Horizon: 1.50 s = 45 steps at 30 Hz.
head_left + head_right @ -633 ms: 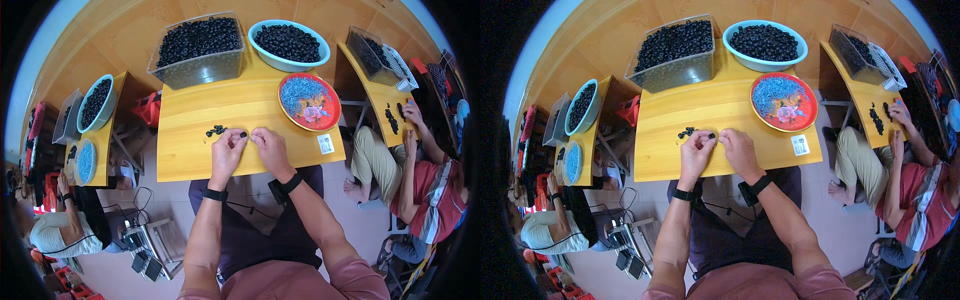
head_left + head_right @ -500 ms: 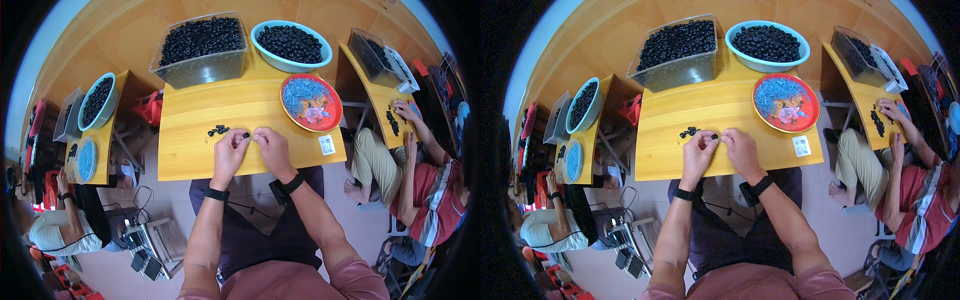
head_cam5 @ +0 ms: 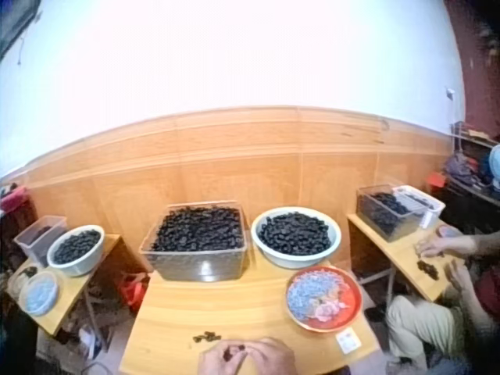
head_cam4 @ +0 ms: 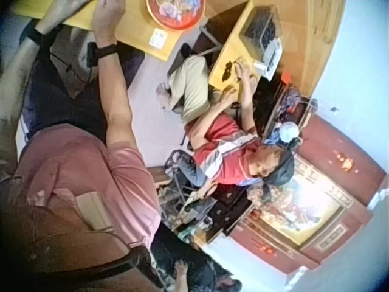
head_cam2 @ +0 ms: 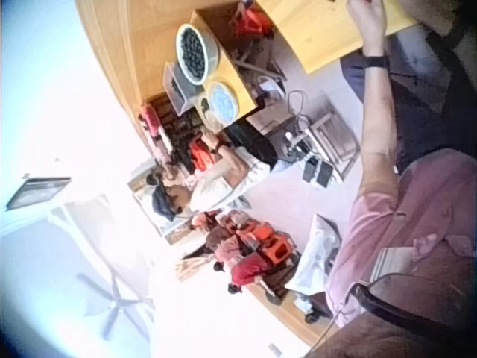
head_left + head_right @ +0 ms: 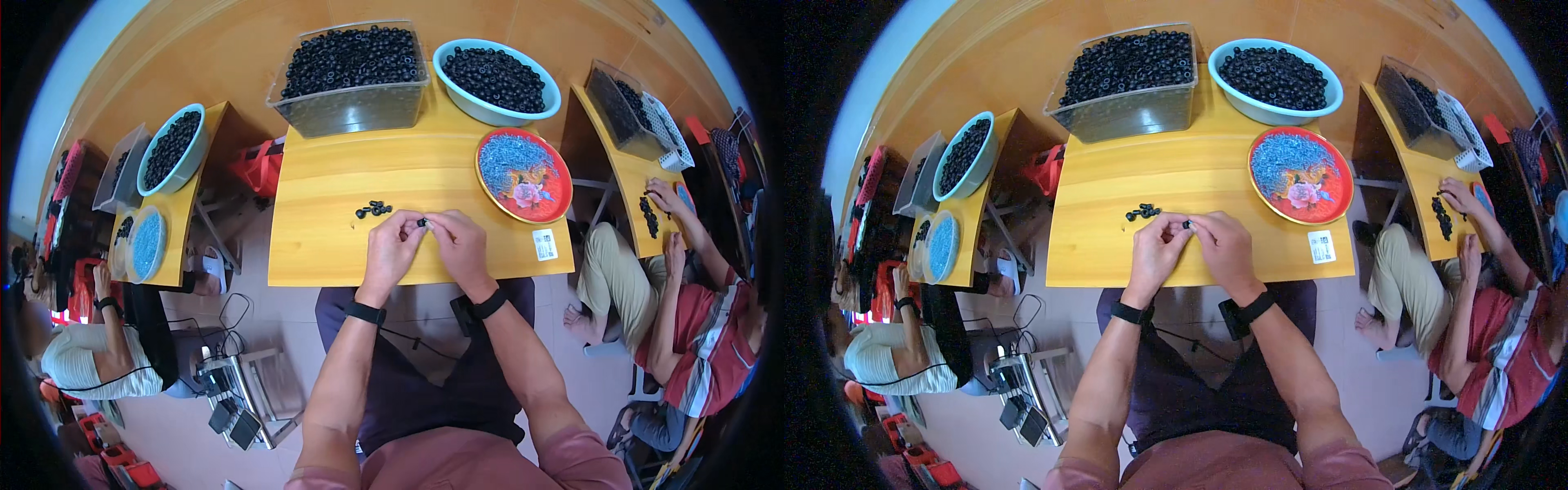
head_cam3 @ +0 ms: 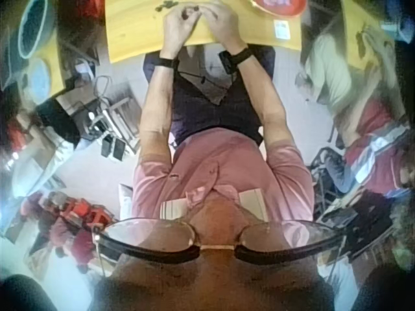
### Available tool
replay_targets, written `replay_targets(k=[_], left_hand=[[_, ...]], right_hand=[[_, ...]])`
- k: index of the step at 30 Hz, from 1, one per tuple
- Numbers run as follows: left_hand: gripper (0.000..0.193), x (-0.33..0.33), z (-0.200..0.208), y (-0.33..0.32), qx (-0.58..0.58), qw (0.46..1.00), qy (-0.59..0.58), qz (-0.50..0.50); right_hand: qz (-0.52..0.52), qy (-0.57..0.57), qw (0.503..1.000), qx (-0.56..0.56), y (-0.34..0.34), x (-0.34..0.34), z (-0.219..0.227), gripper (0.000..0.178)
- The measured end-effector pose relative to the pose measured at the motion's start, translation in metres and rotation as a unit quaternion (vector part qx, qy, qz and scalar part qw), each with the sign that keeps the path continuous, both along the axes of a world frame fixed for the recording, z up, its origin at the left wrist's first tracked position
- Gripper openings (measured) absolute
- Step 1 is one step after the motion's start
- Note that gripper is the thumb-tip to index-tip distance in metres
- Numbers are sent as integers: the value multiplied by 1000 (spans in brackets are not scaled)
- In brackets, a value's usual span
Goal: Assembling small black plastic components at a table in a workshop.
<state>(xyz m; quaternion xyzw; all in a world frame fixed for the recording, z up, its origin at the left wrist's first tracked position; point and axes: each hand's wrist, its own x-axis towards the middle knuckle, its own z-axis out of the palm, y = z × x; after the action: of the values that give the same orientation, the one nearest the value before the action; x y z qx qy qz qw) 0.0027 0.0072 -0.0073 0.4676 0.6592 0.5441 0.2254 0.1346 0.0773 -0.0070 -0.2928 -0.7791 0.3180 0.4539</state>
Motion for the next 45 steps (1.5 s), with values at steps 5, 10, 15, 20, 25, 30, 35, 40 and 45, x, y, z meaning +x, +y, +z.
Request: replay_targets(k=[5, 10, 15, 20, 25, 30, 35, 40, 45], left_hand=[[16, -1, -3, 1, 16, 1000, -2, 3], [16, -1, 0, -1, -19, 1000, -9, -15], [15, -2, -3, -3, 6, 1000, -22, 1], [18, 3, 7, -2, -6, 999, -42, -20], [20, 3, 13, -10, -32, 998, 19, -56], [21, -1, 19, -9, -51, 989, 92, -107], [22, -3, 15, -9, -67, 988, 84, -110], [27, -2, 11, -6, -51, 988, 95, -107], [25, 1, 13, -5, -66, 987, 104, -108]], right_hand=[[-2, -42, 997, 64, -1, 0, 2, 13], [-18, -22, 1000, 0, -3, -1, 3, 12], [8, -25, 998, -56, -5, -2, 8, 11], [-16, 42, 977, -209, 7, 8, -9, 11], [31, -45, 967, -248, 43, 13, 5, 15], [145, -197, 962, -120, 76, -26, 32, 21], [198, -354, 913, -52, 66, -69, 50, 24], [187, -408, 893, -21, 59, -81, 59, 20], [160, -398, 903, -7, 67, -66, 56, 16]])
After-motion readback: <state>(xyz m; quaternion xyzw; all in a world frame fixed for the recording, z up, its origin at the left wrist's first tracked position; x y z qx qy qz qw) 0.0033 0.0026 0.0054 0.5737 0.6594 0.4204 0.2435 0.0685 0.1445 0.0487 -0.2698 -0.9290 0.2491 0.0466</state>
